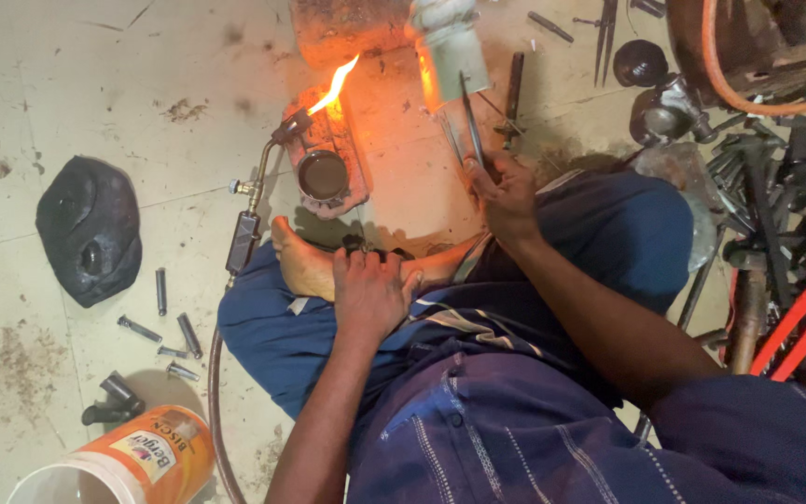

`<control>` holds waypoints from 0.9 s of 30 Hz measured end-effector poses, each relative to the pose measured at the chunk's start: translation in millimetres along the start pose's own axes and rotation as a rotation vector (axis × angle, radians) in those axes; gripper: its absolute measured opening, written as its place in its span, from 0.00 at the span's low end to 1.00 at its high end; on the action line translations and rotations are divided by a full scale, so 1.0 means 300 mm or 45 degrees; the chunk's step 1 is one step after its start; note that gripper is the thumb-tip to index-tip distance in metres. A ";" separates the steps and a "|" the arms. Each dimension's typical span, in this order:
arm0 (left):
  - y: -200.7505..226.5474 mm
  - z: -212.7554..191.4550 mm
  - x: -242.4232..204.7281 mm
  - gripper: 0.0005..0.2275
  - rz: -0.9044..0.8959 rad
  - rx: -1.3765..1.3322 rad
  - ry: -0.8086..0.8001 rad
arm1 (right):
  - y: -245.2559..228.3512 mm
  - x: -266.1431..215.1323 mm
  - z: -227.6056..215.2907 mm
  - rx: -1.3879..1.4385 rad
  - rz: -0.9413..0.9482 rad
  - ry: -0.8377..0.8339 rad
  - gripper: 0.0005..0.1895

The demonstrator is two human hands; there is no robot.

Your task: The person sits on the floor and uses a blowtorch to heat a small metal object held with tongs. They repeatedly adjust the flame and reposition the object over the flame to heat it evenly.

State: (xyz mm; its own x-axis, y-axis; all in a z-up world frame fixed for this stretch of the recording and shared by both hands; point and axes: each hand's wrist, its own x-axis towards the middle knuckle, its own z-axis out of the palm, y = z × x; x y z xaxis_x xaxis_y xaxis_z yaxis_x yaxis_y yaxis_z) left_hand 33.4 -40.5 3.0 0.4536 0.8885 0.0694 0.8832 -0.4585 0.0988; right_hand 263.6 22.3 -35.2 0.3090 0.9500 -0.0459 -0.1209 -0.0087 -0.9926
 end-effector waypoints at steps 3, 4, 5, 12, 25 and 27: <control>-0.003 0.004 -0.002 0.17 0.001 0.004 0.010 | 0.042 0.022 0.018 -0.071 -0.111 -0.070 0.08; -0.007 0.006 -0.005 0.17 0.011 -0.003 0.026 | 0.059 0.041 0.027 -0.110 -0.117 -0.113 0.09; -0.011 0.008 -0.005 0.17 0.024 -0.008 0.047 | 0.076 0.063 0.040 -0.149 -0.128 -0.156 0.09; -0.019 0.002 -0.017 0.17 0.001 -0.035 0.044 | 0.224 0.164 0.273 -0.082 -0.141 -0.142 0.10; -0.069 0.042 0.004 0.16 -0.023 -0.159 0.043 | 0.362 0.228 0.383 -0.224 -0.123 -0.172 0.13; -0.070 0.048 0.004 0.16 -0.020 -0.160 0.042 | 0.384 0.237 0.381 -0.213 -0.122 -0.183 0.13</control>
State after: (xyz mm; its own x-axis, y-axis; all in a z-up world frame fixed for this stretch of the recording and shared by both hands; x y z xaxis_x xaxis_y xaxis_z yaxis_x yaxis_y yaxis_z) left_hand 17.0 -29.6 -13.3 0.4341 0.8954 0.0995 0.8671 -0.4452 0.2237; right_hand 163.8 124.4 -140.1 0.1723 0.9836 0.0536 0.0640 0.0431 -0.9970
